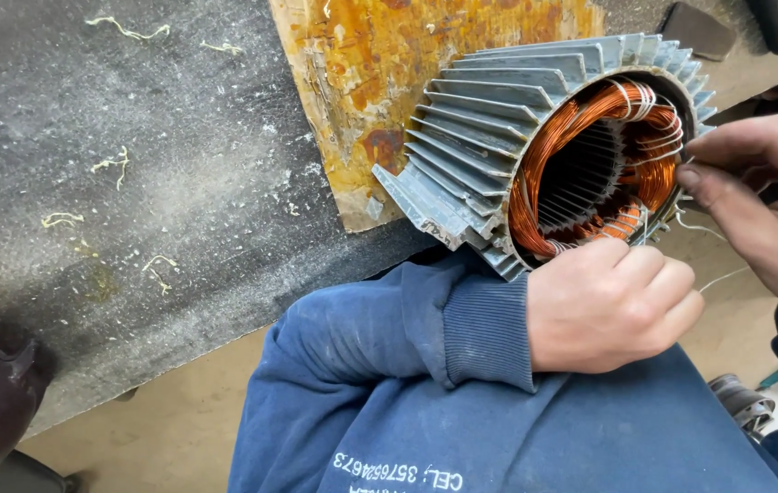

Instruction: The person is working on a motor stator, using a white string to tie and secure the copper windings. They use a hammer to tap the windings into place and a screwdriver to adjust the coils. The person also picks up a small black object from the floor and continues to manipulate the windings with their hands.

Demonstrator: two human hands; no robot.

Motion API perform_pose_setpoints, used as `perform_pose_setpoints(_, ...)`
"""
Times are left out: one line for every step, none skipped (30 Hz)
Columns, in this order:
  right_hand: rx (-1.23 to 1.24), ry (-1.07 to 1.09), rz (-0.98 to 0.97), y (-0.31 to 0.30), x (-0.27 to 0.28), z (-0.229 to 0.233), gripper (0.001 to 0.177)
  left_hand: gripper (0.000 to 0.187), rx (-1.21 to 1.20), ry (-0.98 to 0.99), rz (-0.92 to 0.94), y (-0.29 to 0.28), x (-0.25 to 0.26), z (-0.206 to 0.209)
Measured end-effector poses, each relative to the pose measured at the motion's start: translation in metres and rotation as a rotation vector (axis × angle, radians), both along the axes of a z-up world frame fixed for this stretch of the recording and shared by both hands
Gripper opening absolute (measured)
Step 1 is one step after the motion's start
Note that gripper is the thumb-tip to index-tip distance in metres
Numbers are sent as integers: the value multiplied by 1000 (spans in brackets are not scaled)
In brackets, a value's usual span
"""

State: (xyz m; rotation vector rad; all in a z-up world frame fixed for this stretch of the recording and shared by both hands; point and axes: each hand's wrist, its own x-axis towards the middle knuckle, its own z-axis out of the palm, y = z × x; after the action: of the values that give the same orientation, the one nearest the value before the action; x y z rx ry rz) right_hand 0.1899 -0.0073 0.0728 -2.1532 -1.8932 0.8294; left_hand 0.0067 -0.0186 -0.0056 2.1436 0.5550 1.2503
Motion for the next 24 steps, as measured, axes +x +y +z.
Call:
perform_pose_setpoints(31,-45,66,1,2,0,15,26,2,-7,2,1,0,0)
perform_pose_setpoints(31,-46,66,1,4,2,15,26,2,-9,2,0,1,0)
perform_pose_setpoints(43,-43,117,3,5,4,14,26,-6,-25,-4,0,1,0)
perform_pose_setpoints(55,-40,169,5,6,5,12,26,-13,-41,-11,1,2,0)
perform_pose_setpoints(49,-39,172,4,7,4,12,26,-19,-41,-7,-1,2,0)
perform_pose_setpoints(46,-48,167,3,8,3,13,27,-18,-39,0,-2,3,-1)
perform_pose_setpoints(45,-60,159,2,9,3,13,27,-14,-41,6,-2,4,-1)
perform_pose_setpoints(43,-62,159,-3,10,0,13,27,-16,-43,6,-3,4,-1)
perform_pose_setpoints(19,-61,71,-7,10,-2,13,27,-20,-45,8,-4,4,-1)
perform_pose_setpoints(-6,-60,-16,-11,11,-5,13,26,-24,-47,9,-4,5,-1)
perform_pose_setpoints(-10,-60,-12,-10,7,-2,13,26,-29,-47,13,-4,5,0)
perform_pose_setpoints(-9,-73,14,-9,3,2,15,27,-35,-62,4,-4,5,0)
perform_pose_setpoints(-8,-83,40,-8,-1,4,16,27,-42,-74,-4,-5,5,0)
perform_pose_setpoints(-13,-81,45,-10,3,3,16,27,-47,-72,1,-5,6,0)
perform_pose_setpoints(-24,-96,34,-13,7,2,16,27,-57,-76,-6,-5,6,0)
perform_pose_setpoints(-35,-111,24,-16,11,1,16,27,-66,-80,-13,-6,6,1)
perform_pose_setpoints(-38,-112,23,-11,11,4,16,27,-69,-80,-14,-6,5,1)
perform_pose_setpoints(-67,-126,59,-7,10,6,14,28,-78,-86,-20,-6,5,2)
perform_pose_setpoints(-96,-139,97,-2,10,8,13,29,-87,-89,-24,-6,4,2)
perform_pose_setpoints(-98,-138,98,-3,14,6,13,29,-90,-89,-23,-6,4,3)
perform_pose_setpoints(-90,-154,149,-2,19,4,13,28,-98,-96,-32,-6,4,3)
perform_pose_setpoints(-82,-169,201,-2,24,2,13,28,-107,-103,-41,-7,5,3)
perform_pose_setpoints(-85,-169,204,-1,26,2,13,28,-110,-104,-38,-7,5,3)
perform_pose_setpoints(-97,-164,214,-1,29,1,12,28,-116,-106,-41,-8,5,4)
